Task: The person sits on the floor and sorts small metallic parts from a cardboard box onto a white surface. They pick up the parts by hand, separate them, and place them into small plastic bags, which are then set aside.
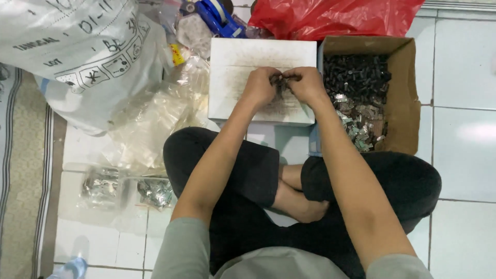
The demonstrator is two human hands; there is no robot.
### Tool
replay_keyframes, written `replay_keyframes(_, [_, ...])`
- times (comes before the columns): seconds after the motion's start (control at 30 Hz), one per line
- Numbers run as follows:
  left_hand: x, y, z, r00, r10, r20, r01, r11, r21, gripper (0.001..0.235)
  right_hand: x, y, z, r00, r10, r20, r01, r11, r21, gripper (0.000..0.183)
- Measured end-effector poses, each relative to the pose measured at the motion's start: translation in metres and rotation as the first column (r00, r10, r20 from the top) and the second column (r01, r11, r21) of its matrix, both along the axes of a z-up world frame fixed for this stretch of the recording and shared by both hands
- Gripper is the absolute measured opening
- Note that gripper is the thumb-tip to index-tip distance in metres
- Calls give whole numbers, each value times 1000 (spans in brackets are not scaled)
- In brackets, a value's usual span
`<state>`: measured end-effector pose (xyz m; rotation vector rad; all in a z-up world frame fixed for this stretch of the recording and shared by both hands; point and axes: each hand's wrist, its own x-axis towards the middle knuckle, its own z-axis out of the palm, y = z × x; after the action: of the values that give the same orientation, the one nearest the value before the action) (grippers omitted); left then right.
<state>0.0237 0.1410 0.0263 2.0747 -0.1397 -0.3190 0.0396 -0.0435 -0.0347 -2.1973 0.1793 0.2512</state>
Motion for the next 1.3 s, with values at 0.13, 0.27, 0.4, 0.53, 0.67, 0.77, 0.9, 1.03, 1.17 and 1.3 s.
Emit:
replay_keyframes(0.13, [2, 11, -1, 999, 7, 50, -9, 1000, 27, 40, -16, 7, 44, 1000, 17, 20, -15, 998, -53, 31])
replay_keyframes(0.27, [-1, 28, 21, 993, 20, 113, -33, 993, 111, 42, -17, 12, 45, 998, 7, 65, -4, 999, -51, 28])
replay_keyframes(0.4, [-6, 26, -10, 989, -11, 149, -6, 994, 113, 39, -16, 20, 38, 990, 78, 117, -75, 997, -30, 32])
replay_keyframes(0.53, [-29, 23, 27, 944, -171, 281, 55, 924, 379, 39, -26, 17, 38, 983, 31, 181, -28, 999, -23, 36])
replay_keyframes(0.67, [-37, 22, 18, 886, -311, 343, 70, 821, 566, 33, -44, 29, 54, 975, 131, 182, -116, 989, -88, 34])
replay_keyframes(0.77, [-38, 31, 15, 882, -292, 370, 21, 809, 588, 37, -52, 15, 76, 958, 167, 235, -153, 985, -75, 35])
replay_keyframes(0.9, [-38, 36, 6, 867, -181, 464, -59, 888, 456, 42, -53, -57, 95, 956, 131, 264, -105, 988, -111, 30])
replay_keyframes(1.03, [-45, -22, 6, 832, -234, 503, 115, 960, 257, 46, -78, -120, 129, 995, 33, -96, -55, 971, -234, 35])
replay_keyframes(1.17, [-66, -116, 1, 681, -476, 557, 339, 879, 336, 25, -115, -154, 84, 948, -6, -317, -134, 899, -416, 38])
replay_keyframes(1.3, [-70, -188, -90, 569, -672, 474, 269, 697, 665, 13, -128, -183, -95, 937, 48, -346, -227, 837, -498, 35])
